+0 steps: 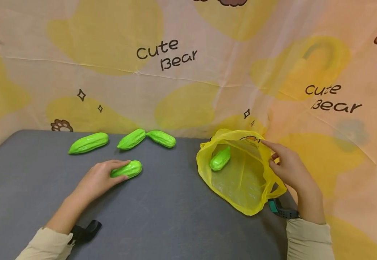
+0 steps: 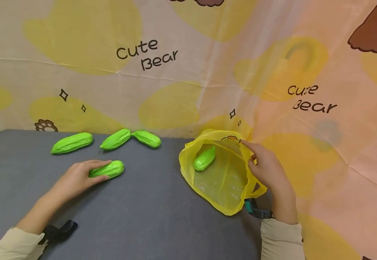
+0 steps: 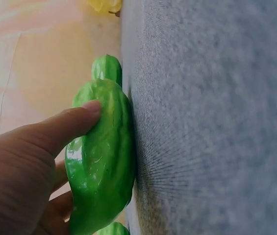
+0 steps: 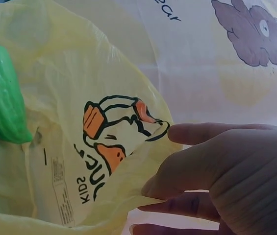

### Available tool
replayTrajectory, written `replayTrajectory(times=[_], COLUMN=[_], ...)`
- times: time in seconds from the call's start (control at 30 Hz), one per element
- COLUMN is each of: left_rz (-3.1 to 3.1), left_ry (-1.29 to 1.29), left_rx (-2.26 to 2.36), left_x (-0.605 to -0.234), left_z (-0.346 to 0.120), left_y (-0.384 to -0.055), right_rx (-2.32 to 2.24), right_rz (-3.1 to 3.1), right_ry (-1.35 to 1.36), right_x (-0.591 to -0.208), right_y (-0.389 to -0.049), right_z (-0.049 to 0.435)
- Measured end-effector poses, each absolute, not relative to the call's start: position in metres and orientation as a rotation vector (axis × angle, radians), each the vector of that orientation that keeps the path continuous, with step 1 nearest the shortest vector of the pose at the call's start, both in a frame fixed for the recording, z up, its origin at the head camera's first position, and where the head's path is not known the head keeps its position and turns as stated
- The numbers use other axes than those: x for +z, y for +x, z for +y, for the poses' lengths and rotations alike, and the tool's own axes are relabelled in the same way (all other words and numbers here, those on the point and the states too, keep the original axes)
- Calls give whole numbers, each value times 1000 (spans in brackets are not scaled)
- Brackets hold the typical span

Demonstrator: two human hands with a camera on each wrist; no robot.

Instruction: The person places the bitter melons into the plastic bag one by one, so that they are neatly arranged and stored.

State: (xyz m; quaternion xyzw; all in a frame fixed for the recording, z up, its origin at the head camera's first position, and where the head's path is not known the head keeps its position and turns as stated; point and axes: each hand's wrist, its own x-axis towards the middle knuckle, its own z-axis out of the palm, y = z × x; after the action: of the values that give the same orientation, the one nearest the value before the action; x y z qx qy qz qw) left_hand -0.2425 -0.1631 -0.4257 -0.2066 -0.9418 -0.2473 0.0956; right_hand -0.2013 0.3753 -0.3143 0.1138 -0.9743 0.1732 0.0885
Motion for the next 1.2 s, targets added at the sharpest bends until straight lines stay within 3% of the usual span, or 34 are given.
replayTrajectory(times=[0.53,1.2], left_rz=[-2769,-2801], left_ry=[-637,-621], left_rx=[-846,-936], left_x=[-417,-401], left_z=[-162,-124], left_y=[-245,-251], right_rx=[485,511], right_rz=[-2861,-2901], right_ry=[336,337], right_x=[-312,-316], right_y=[-200,-200], right_z=[380,376])
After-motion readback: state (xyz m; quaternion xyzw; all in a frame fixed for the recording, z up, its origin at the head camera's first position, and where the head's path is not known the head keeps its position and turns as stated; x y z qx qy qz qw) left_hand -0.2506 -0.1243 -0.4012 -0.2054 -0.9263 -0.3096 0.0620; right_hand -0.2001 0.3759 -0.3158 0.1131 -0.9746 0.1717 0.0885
